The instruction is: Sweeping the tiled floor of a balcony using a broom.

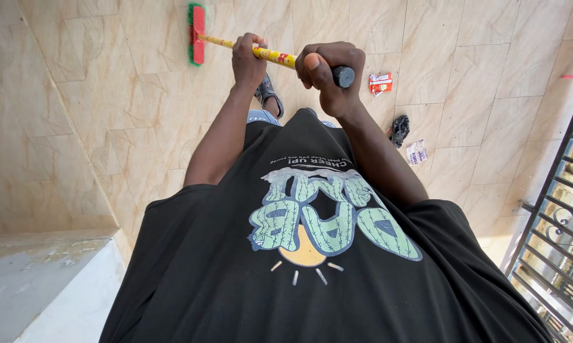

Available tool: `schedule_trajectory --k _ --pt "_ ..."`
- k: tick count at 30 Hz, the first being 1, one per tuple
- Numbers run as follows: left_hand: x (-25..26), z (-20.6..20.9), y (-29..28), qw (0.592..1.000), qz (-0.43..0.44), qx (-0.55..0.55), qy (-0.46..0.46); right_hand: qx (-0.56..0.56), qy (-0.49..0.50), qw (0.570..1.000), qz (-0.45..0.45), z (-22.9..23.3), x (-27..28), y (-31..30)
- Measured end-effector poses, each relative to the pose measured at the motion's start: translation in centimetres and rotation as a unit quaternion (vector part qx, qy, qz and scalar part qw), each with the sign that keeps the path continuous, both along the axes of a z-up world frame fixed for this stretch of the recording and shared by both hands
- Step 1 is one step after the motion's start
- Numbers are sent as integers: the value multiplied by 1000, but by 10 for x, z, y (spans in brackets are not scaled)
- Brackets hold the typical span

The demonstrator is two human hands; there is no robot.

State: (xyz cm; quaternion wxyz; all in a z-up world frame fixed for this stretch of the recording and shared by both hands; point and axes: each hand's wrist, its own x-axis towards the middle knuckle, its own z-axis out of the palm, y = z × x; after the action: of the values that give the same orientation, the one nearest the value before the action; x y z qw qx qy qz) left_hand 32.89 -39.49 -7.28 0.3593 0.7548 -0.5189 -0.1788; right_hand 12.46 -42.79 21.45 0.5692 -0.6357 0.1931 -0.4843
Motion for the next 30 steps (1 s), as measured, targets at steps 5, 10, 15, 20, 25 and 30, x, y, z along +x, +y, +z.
schedule_trajectory --k 5,10,15,20,25,30 --pt "8 -23 -19 996 -62 42 41 24 95 995 -34 10 19 -14" --pt "-3 -30 -41 990 -108 67 53 26 106 990 -85 21 27 -22" --pt "-33 -20 -67 978 -171 89 81 16 137 982 -126 42 26 -26" --pt "-68 -4 -95 952 -257 49 157 -40 231 956 -177 69 38 -30" --pt "-78 32 -106 939 -297 -26 172 -117 221 942 -223 74 42 -31" --pt "-51 81 -105 940 -310 -50 131 -196 46 953 -228 76 29 -35"
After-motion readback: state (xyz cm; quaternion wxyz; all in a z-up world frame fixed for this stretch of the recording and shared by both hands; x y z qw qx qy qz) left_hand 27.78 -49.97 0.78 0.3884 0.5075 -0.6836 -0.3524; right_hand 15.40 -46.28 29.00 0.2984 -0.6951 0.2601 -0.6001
